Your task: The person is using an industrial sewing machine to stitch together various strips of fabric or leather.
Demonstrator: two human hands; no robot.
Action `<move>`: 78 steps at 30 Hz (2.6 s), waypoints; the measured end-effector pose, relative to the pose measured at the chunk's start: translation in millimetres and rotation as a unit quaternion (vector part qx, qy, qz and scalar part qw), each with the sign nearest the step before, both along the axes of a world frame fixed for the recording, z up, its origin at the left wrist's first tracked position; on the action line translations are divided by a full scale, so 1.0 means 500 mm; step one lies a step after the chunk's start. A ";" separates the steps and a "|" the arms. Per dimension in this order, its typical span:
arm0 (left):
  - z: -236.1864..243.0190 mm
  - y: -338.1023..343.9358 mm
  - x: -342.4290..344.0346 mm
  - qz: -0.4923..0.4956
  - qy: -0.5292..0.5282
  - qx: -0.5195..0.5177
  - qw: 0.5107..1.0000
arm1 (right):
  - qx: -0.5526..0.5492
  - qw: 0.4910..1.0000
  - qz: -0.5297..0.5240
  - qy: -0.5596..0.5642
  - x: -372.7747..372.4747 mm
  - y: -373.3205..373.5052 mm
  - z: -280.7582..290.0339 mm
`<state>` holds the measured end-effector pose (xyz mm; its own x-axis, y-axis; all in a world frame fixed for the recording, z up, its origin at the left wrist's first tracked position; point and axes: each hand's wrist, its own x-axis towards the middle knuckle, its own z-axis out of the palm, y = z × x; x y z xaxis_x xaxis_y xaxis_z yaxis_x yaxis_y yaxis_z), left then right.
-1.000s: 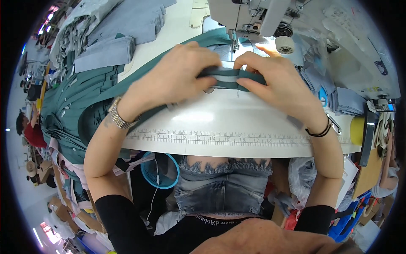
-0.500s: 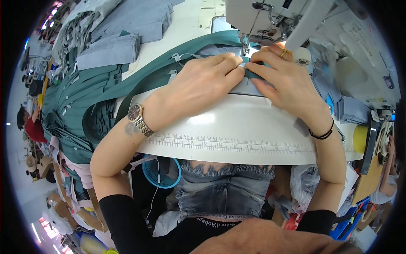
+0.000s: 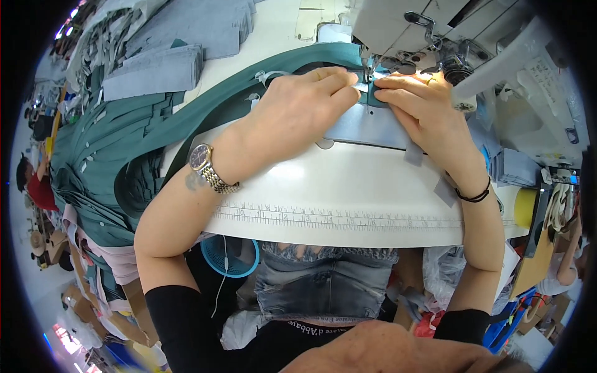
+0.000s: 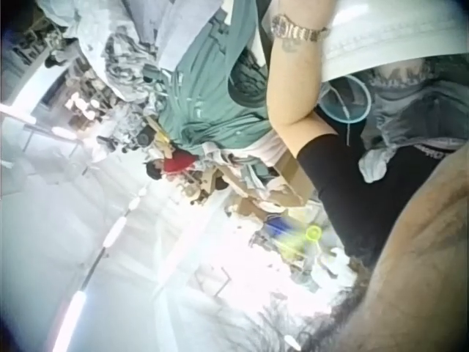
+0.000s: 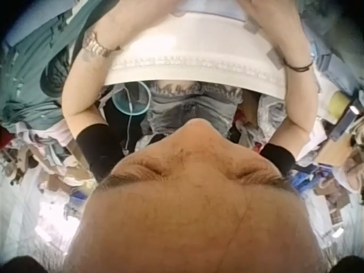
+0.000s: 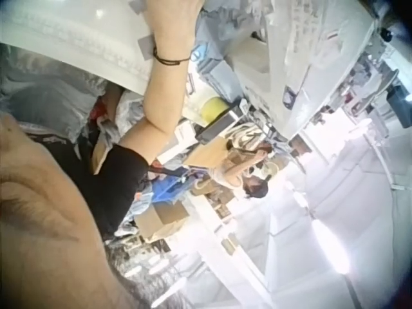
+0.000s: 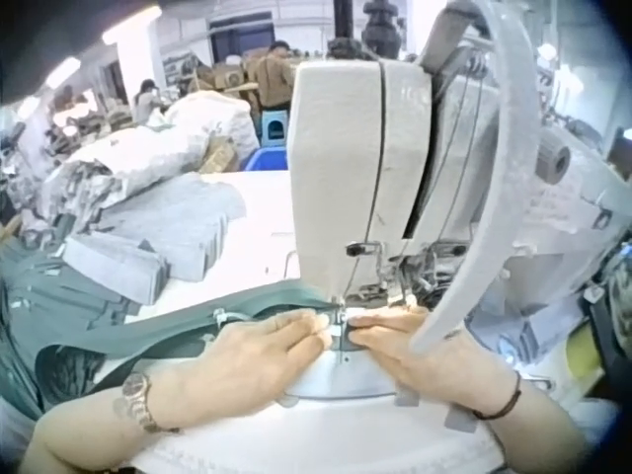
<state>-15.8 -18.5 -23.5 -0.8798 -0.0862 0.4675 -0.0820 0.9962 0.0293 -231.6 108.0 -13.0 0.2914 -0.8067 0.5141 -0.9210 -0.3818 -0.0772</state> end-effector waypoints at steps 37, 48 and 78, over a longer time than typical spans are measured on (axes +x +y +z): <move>0.078 0.154 0.051 0.194 -0.177 -0.178 0.948 | 0.002 0.994 -0.032 0.108 0.018 0.022 0.018; 0.043 -0.162 0.074 0.182 -0.035 -0.022 0.982 | 0.016 0.991 0.132 0.033 0.225 -0.039 0.022; 0.028 -0.010 0.001 0.103 0.005 0.253 0.962 | 0.269 0.946 0.147 -0.104 0.118 0.195 0.055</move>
<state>-15.3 -23.7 -9.5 -0.8155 -0.4770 0.3279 -0.2731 0.8166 0.5085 -172.6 205.5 14.6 0.4811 -0.8680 0.1227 -0.7246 -0.4725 -0.5016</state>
